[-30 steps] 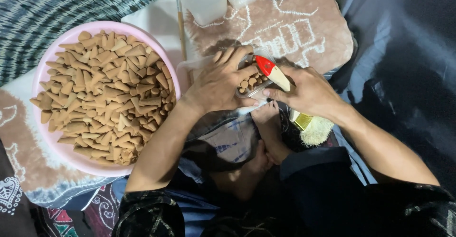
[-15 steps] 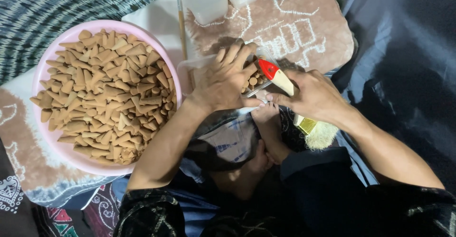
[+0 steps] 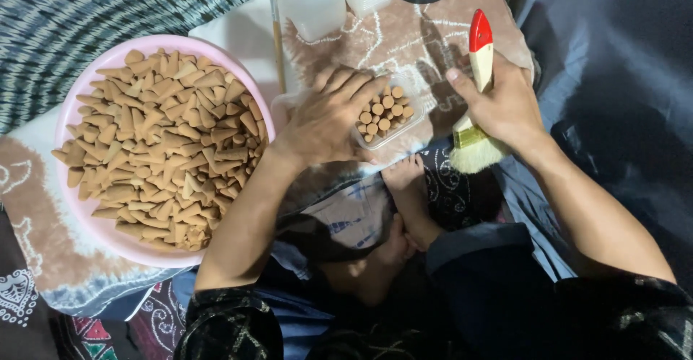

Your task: The person is organizing and packing incense cones from a large bowl into smaller plastic containers, using a brush and a stick to assist.

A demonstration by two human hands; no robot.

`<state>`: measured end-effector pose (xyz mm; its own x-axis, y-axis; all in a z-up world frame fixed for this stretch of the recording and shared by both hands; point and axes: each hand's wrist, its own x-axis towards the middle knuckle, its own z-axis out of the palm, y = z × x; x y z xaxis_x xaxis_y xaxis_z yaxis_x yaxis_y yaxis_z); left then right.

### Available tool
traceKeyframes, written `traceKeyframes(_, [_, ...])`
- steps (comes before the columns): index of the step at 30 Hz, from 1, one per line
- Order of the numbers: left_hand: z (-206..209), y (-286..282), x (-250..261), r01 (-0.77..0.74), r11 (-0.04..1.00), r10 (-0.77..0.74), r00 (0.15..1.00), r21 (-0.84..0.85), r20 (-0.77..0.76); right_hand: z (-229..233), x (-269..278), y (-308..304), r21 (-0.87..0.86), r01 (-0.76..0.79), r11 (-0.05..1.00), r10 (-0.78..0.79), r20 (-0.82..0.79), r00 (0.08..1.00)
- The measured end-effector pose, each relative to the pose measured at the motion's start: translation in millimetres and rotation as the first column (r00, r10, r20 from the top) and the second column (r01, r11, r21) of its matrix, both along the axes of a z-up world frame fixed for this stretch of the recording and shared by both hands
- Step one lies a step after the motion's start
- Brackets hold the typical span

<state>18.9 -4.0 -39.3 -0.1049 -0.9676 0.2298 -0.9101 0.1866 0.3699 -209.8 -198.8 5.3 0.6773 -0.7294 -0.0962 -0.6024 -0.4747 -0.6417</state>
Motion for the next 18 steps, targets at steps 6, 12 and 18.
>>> traceKeyframes(6, [18.9, -0.5, -1.4, 0.032, 0.999, -0.033, 0.999, -0.038, -0.02, -38.7, 13.8, -23.8, -0.305, 0.004, 0.952, 0.008, 0.037, 0.999])
traceKeyframes(12, [19.7, 0.7, -2.4, 0.003, 1.0, -0.004, 0.999, -0.023, -0.033, -26.9, 17.6, -13.4, -0.509, -0.031, 0.86, 0.09, 0.092, 0.992])
traceKeyframes(18, [3.9, -4.8, 6.1, -0.022, 0.989, 0.038, 0.994, 0.144, -0.106, 7.6, 12.8, 27.2, -0.316, -0.324, 0.892, 0.349, 0.026, 0.937])
